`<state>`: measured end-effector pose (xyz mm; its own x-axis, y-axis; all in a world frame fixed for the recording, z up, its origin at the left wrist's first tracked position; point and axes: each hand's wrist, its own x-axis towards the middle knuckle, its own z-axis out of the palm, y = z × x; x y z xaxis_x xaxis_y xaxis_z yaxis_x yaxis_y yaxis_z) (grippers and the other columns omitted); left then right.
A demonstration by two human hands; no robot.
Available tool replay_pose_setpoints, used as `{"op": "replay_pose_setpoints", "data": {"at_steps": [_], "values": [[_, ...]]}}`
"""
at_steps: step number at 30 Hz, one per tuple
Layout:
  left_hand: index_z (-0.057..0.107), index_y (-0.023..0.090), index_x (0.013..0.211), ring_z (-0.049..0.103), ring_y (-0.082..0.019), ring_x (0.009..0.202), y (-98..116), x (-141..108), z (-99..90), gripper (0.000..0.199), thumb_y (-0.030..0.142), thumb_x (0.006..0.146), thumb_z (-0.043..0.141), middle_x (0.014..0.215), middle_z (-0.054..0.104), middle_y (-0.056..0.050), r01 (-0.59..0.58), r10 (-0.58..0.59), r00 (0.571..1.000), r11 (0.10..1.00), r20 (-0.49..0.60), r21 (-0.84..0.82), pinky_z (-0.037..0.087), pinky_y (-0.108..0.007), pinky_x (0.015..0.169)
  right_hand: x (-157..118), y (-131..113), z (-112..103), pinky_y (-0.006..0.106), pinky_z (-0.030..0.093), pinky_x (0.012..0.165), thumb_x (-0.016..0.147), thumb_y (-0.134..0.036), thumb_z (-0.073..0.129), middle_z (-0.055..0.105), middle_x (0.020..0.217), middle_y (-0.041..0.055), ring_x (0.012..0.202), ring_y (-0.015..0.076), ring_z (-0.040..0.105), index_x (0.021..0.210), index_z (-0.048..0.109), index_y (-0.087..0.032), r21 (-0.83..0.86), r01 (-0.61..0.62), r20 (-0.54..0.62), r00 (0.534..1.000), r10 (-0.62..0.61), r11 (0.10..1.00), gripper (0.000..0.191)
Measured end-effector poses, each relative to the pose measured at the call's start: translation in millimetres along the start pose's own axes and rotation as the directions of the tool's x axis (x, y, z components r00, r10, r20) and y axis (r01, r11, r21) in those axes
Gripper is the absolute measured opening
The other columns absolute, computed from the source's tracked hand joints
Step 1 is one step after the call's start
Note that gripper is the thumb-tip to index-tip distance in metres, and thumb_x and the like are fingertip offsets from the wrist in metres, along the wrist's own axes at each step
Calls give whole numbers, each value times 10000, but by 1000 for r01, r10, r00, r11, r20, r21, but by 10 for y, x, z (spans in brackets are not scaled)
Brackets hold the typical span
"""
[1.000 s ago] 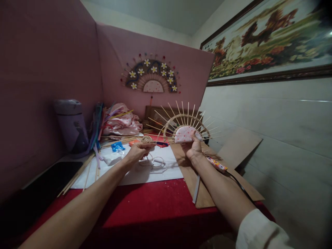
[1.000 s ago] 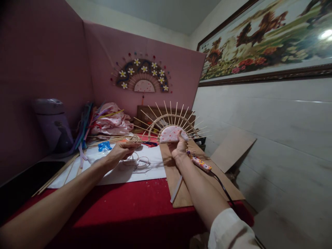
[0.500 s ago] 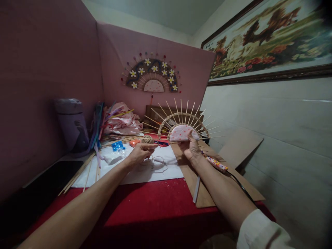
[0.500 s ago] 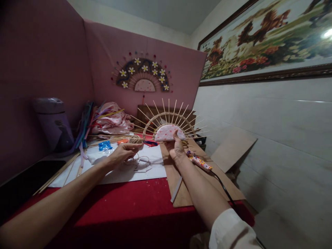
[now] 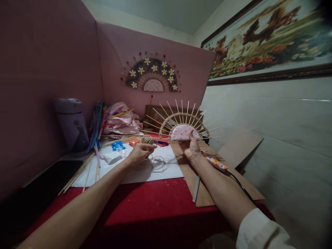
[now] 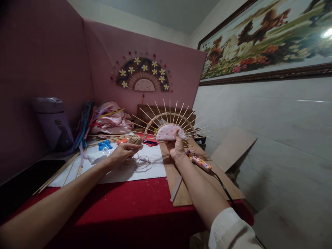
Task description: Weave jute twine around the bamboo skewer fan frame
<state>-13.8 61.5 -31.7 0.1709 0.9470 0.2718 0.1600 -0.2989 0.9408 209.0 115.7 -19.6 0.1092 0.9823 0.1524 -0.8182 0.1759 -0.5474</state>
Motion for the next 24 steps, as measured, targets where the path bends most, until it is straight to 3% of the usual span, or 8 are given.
{"op": "replay_pose_setpoints", "data": {"at_steps": [4, 9, 18, 24], "values": [[749, 122, 824, 406, -74, 457, 26, 1, 7, 235, 224, 623, 681, 535, 625, -27, -11, 11, 1000, 1000, -27, -10, 288, -211, 431, -5, 3, 4, 209, 523, 452, 764, -370, 660, 690, 694, -12, 598, 124, 640, 849, 573, -175, -3, 15, 7, 1000, -15, 1000, 230], [749, 144, 799, 611, -148, 672, -12, 34, 10, 204, 198, 608, 698, 818, 731, -106, -63, 62, 997, 998, -50, -15, 456, -258, 627, 12, 17, 1, 220, 548, 500, 751, -386, 669, 698, 746, 0, 654, 130, 656, 859, 576, -181, -29, 19, 0, 1000, -19, 999, 249], [728, 146, 933, 648, -175, 718, -128, 25, 23, 258, 210, 704, 626, 869, 731, -106, -191, 191, 981, 941, 28, 281, 466, -280, 681, -57, 31, 54, 231, 572, 548, 750, -367, 675, 699, 753, 1, 647, 125, 656, 861, 581, -176, -55, 7, 30, 1000, -5, 998, 240], [722, 179, 961, 664, -192, 785, -132, 16, 12, 257, 255, 742, 611, 914, 727, -96, -268, 266, 962, 890, 59, 369, 473, -289, 711, -124, 35, 122, 247, 581, 551, 765, -332, 666, 699, 736, -8, 644, 129, 657, 838, 584, -178, -54, -7, 11, 1000, 8, 998, 189]]}}
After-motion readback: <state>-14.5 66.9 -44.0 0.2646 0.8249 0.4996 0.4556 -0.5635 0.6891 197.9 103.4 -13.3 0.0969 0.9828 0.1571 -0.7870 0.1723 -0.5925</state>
